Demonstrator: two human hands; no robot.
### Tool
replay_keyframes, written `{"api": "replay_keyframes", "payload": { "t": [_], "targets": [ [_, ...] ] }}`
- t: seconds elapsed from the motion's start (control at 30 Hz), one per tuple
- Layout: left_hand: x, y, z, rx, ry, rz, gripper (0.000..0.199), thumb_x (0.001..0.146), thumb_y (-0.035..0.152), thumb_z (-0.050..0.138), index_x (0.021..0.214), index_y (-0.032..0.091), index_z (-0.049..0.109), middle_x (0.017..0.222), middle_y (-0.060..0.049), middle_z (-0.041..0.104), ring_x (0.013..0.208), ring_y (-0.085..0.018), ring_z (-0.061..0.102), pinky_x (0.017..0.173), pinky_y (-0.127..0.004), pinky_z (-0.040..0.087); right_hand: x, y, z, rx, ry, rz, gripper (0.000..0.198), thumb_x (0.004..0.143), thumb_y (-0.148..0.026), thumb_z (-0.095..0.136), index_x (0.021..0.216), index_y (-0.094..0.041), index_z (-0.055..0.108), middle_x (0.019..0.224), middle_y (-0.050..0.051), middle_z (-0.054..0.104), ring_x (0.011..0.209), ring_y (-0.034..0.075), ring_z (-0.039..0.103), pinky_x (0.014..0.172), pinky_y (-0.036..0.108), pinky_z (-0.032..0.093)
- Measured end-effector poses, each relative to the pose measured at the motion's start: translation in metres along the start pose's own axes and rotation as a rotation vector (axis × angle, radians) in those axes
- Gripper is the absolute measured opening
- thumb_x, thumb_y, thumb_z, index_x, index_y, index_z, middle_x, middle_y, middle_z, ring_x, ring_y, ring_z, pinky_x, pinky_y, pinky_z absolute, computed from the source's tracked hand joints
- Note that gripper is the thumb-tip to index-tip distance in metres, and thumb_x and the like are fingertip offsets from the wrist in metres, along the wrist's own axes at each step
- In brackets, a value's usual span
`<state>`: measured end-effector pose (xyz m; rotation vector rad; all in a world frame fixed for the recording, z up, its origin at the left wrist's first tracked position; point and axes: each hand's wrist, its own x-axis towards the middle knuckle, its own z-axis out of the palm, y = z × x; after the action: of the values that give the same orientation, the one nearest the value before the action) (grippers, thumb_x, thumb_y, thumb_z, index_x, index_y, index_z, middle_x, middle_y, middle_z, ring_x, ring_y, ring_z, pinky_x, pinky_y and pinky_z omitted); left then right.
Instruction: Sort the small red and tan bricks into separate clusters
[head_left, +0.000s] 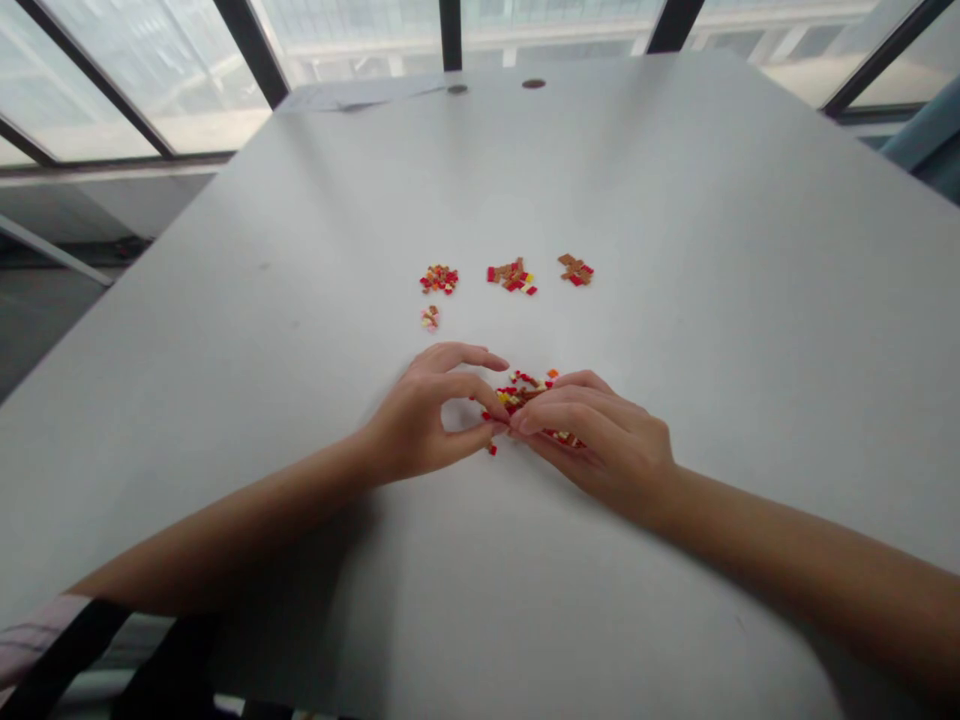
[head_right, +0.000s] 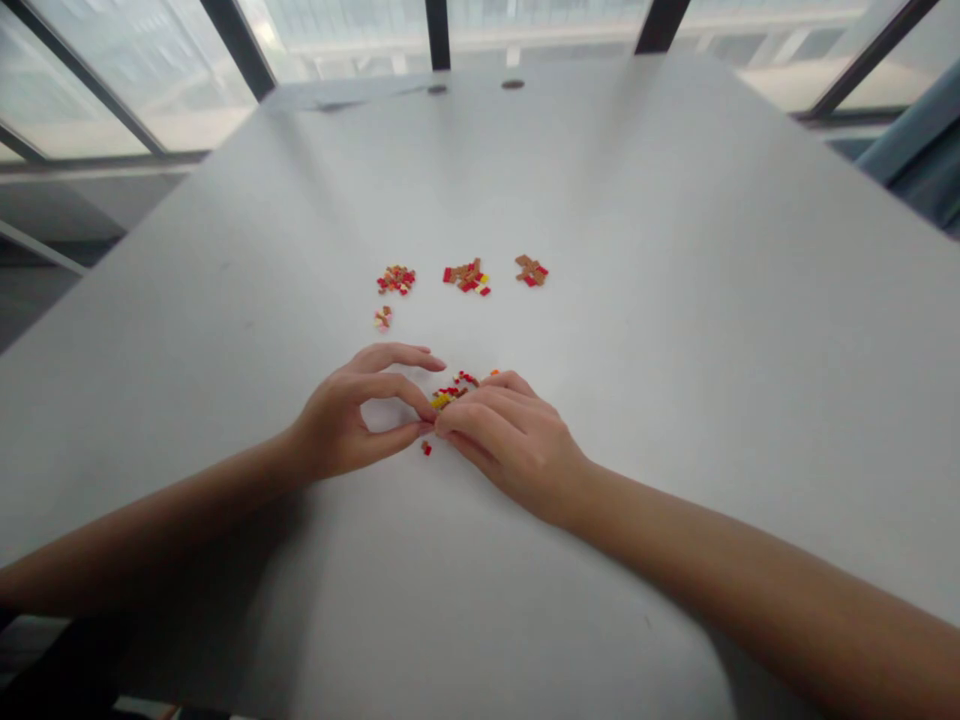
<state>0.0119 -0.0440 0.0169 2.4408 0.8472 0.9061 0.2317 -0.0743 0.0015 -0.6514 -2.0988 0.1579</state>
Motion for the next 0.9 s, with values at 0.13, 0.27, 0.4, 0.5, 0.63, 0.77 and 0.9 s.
{"api": "replay_keyframes", "payload": {
  "t": [0.13,0.27,0.4,0.5,0.63,0.77,0.9],
  "targets": [
    [0.003,-0.014,-0.006,0.2,0.178,-0.088,0.003,0.084,0.021,0.072,0.081,0.022,0.073,0.113,-0.007,0.073,0.109,-0.023,0.068,0.105,-0.045,0.048,-0.001,-0.001,-0.007,-0.13,-0.006,0.017,0.019,0.088,-0.01,0.068,0.098,-0.022,0.057,0.086,0.002,0.075,0.079,0.015,0.069,0.079,0.033,0.052],
    [0.004,-0.031,-0.011,0.441,0.339,-0.261,0.003,0.08,0.022,0.076,0.079,0.025,0.074,0.109,-0.004,0.075,0.109,-0.027,0.067,0.103,-0.051,0.046,-0.005,-0.004,-0.014,-0.186,-0.066,0.033,0.015,0.09,-0.014,0.063,0.101,-0.023,0.056,0.088,0.003,0.076,0.084,0.018,0.069,0.08,0.034,0.05],
    [0.004,-0.038,-0.013,0.517,0.385,-0.321,0.003,0.08,0.025,0.076,0.081,0.027,0.075,0.107,-0.003,0.075,0.107,-0.027,0.067,0.103,-0.052,0.045,-0.008,-0.007,-0.018,-0.143,-0.146,0.01,0.015,0.092,-0.013,0.059,0.104,-0.022,0.057,0.094,0.003,0.077,0.092,0.017,0.07,0.087,0.035,0.048],
    [0.005,-0.038,-0.013,0.526,0.374,-0.33,0.007,0.083,0.025,0.072,0.088,0.028,0.076,0.106,-0.003,0.075,0.105,-0.027,0.067,0.102,-0.051,0.045,-0.008,-0.008,-0.019,-0.148,-0.186,-0.007,0.018,0.093,-0.012,0.057,0.108,-0.021,0.058,0.102,0.005,0.077,0.1,0.017,0.07,0.092,0.036,0.047],
    [0.005,-0.037,-0.012,0.519,0.364,-0.335,0.007,0.084,0.024,0.071,0.087,0.028,0.075,0.108,-0.003,0.074,0.106,-0.026,0.067,0.102,-0.049,0.045,-0.008,-0.007,-0.018,-0.176,-0.254,-0.041,0.024,0.093,-0.012,0.054,0.116,-0.02,0.057,0.112,0.008,0.076,0.111,0.02,0.067,0.099,0.041,0.045],
    [0.005,-0.036,-0.01,0.499,0.347,-0.322,0.006,0.083,0.023,0.071,0.085,0.027,0.075,0.108,-0.003,0.074,0.106,-0.025,0.067,0.101,-0.047,0.046,-0.007,-0.006,-0.017,-0.198,-0.273,-0.054,0.021,0.095,-0.012,0.052,0.113,-0.021,0.057,0.112,0.008,0.076,0.112,0.018,0.067,0.101,0.04,0.045],
    [0.005,-0.035,-0.009,0.496,0.349,-0.311,0.006,0.083,0.022,0.071,0.085,0.027,0.074,0.108,-0.003,0.074,0.107,-0.024,0.066,0.102,-0.047,0.046,-0.007,-0.006,-0.017,-0.181,-0.23,-0.033,0.019,0.094,-0.012,0.053,0.107,-0.024,0.058,0.107,0.005,0.077,0.107,0.017,0.069,0.102,0.04,0.045]
  ]
}}
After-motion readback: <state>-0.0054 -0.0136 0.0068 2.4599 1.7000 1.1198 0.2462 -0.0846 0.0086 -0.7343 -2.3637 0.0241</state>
